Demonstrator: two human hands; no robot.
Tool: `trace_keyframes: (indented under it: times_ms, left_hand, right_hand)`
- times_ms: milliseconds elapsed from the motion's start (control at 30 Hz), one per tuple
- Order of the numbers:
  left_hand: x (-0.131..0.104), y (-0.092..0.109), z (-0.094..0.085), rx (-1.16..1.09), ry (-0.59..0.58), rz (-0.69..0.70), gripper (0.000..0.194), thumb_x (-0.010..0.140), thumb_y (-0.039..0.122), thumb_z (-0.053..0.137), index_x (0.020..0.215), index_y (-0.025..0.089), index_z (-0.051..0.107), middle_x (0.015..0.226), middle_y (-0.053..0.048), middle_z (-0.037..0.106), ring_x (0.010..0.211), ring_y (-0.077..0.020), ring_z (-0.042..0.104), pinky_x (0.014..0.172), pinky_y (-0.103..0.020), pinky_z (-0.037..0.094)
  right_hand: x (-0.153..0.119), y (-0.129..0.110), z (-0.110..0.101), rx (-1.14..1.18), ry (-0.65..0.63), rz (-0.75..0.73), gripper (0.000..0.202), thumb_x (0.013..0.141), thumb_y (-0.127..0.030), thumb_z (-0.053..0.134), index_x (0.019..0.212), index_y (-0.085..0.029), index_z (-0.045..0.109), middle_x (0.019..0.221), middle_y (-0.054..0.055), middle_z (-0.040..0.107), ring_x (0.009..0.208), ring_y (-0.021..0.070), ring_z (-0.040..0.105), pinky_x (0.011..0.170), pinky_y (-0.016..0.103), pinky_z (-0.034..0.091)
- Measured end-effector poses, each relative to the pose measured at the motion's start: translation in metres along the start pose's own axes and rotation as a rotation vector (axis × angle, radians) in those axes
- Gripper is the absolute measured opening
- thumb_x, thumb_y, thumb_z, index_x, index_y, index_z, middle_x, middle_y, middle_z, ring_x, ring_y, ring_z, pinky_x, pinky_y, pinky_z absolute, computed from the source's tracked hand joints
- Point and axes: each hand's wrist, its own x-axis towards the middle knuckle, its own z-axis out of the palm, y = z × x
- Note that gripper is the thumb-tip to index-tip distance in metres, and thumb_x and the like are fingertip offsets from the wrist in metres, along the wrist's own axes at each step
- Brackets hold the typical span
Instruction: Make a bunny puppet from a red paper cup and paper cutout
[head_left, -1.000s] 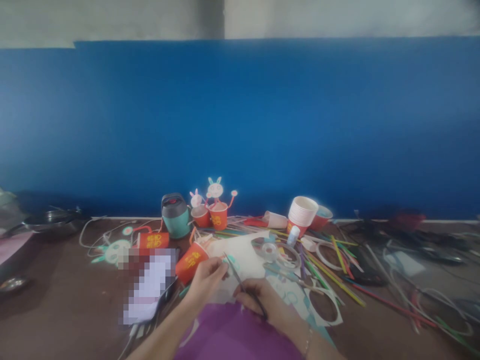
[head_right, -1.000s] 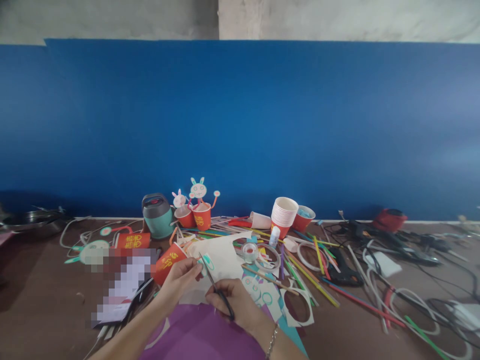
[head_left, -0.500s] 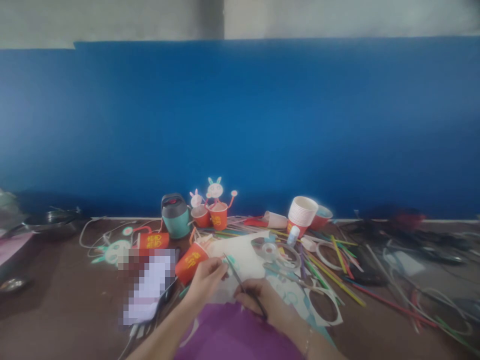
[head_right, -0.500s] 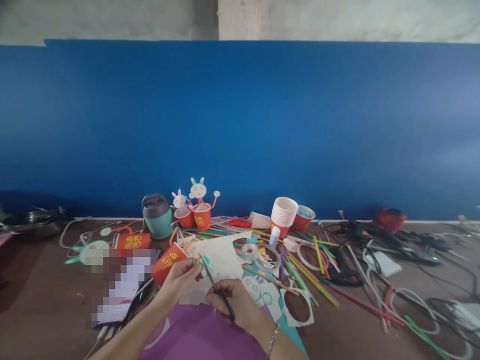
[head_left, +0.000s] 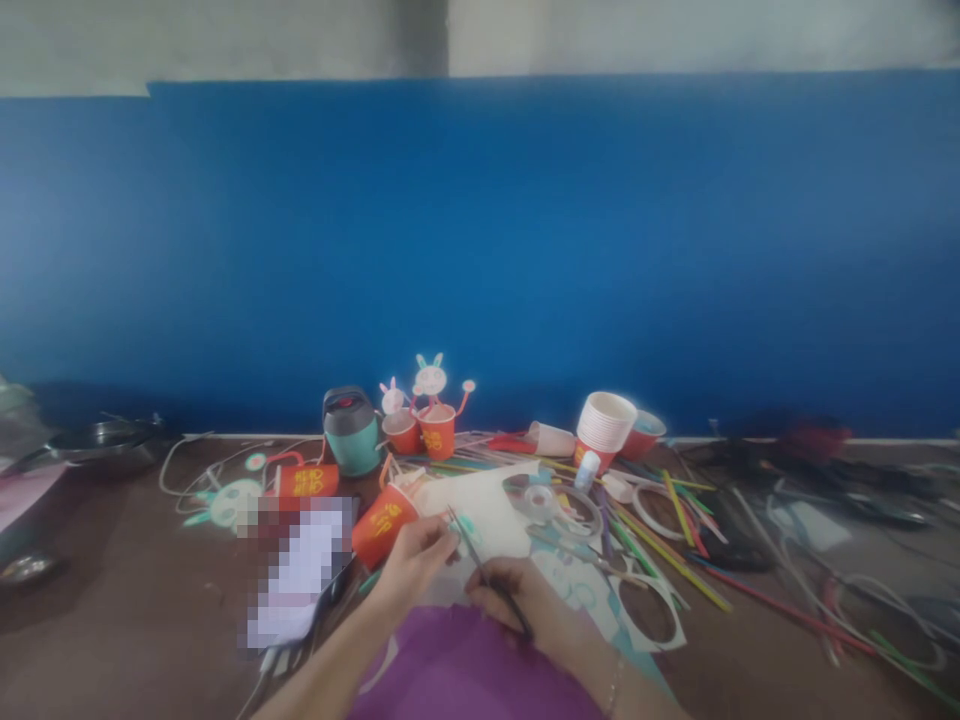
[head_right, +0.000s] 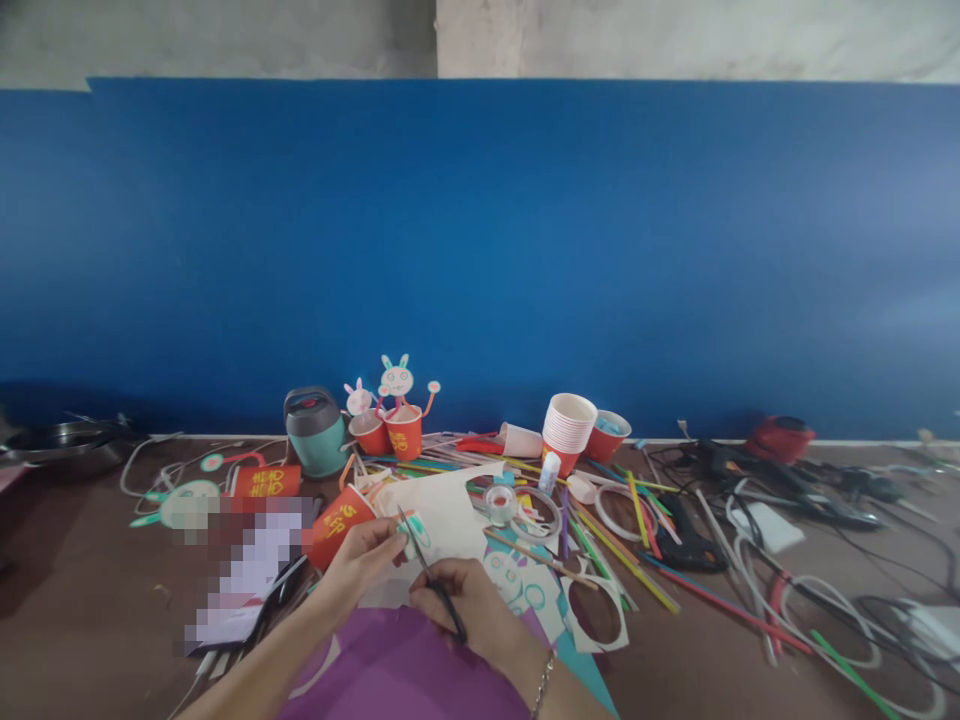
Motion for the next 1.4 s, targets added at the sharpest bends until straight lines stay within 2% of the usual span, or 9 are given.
trace_keyframes:
  times_ms: [167,333,433,700,900,1067,1267,1400]
  left_hand:
    - [-0.002,0.002,0.001,-0.019,-0.005,-0.009,0.042,0.069,0.053,0.066,0.054,0.015,0.055,0.056,-0.002,0.054,0.057,-0.0136,0.047,0.058,-0.025,0.034]
    - [-0.001,0.002,0.0,-0.031,-0.004,-0.02,0.042,0.068,0.053,0.067,0.054,0.016,0.056,0.055,-0.002,0.055,0.056,-0.0136,0.047,0.058,-0.025,0.033]
    - [-0.002,0.002,0.0,-0.035,-0.006,-0.021,0.041,0.068,0.053,0.067,0.053,0.016,0.056,0.055,-0.002,0.055,0.056,-0.0137,0.047,0.058,-0.025,0.033]
    - [-0.006,0.005,0.001,-0.037,0.026,0.021,0.037,0.075,0.049,0.06,0.057,0.017,0.057,0.059,-0.001,0.054,0.063,-0.0155,0.048,0.065,-0.026,0.036]
    - [-0.003,0.004,0.0,-0.021,-0.015,0.041,0.037,0.073,0.047,0.062,0.055,0.016,0.056,0.057,-0.001,0.052,0.061,-0.0147,0.046,0.062,-0.026,0.035]
    - [-0.003,0.004,0.0,-0.02,-0.027,0.044,0.036,0.075,0.045,0.06,0.056,0.016,0.056,0.058,-0.001,0.053,0.062,-0.0147,0.047,0.063,-0.026,0.035]
    - [-0.004,0.002,0.0,-0.032,-0.032,0.039,0.035,0.076,0.045,0.059,0.057,0.016,0.056,0.06,-0.001,0.053,0.063,-0.0146,0.047,0.063,-0.025,0.036]
    - [-0.004,0.0,-0.001,-0.034,-0.032,0.036,0.034,0.077,0.043,0.059,0.058,0.015,0.056,0.06,-0.001,0.054,0.063,-0.0144,0.047,0.064,-0.025,0.036]
  right_hand:
    - [0.001,0.003,0.0,0.081,-0.032,-0.046,0.036,0.068,-0.05,0.068,0.075,-0.015,0.063,0.039,-0.012,0.033,0.034,0.0034,0.025,0.036,0.019,0.023]
    - [-0.005,-0.008,0.001,0.034,-0.027,-0.027,0.035,0.068,-0.05,0.069,0.074,-0.015,0.064,0.043,-0.01,0.039,0.037,0.0034,0.029,0.038,0.019,0.021]
    - [-0.007,-0.011,0.001,0.041,-0.028,-0.045,0.034,0.068,-0.048,0.069,0.073,-0.015,0.064,0.042,-0.01,0.037,0.037,0.0035,0.027,0.038,0.02,0.021]
    - [-0.004,-0.005,0.0,0.031,0.003,-0.027,0.037,0.067,-0.051,0.07,0.075,-0.015,0.063,0.045,-0.009,0.041,0.037,0.0036,0.031,0.038,0.019,0.023]
    - [-0.003,-0.004,0.0,0.038,-0.015,0.008,0.036,0.067,-0.049,0.069,0.078,-0.016,0.061,0.047,-0.009,0.045,0.036,0.0036,0.035,0.037,0.018,0.026]
    - [-0.003,-0.004,0.0,0.057,-0.041,-0.031,0.037,0.068,-0.05,0.069,0.077,-0.015,0.061,0.045,-0.011,0.038,0.036,0.0028,0.028,0.037,0.018,0.023]
    - [-0.009,-0.014,0.0,-0.003,-0.028,-0.04,0.032,0.07,-0.046,0.068,0.075,-0.015,0.063,0.046,-0.009,0.039,0.039,0.0034,0.03,0.038,0.019,0.021]
    - [-0.009,-0.014,0.001,0.036,-0.02,-0.063,0.033,0.068,-0.046,0.068,0.075,-0.015,0.063,0.044,-0.01,0.036,0.038,0.0034,0.028,0.038,0.019,0.023]
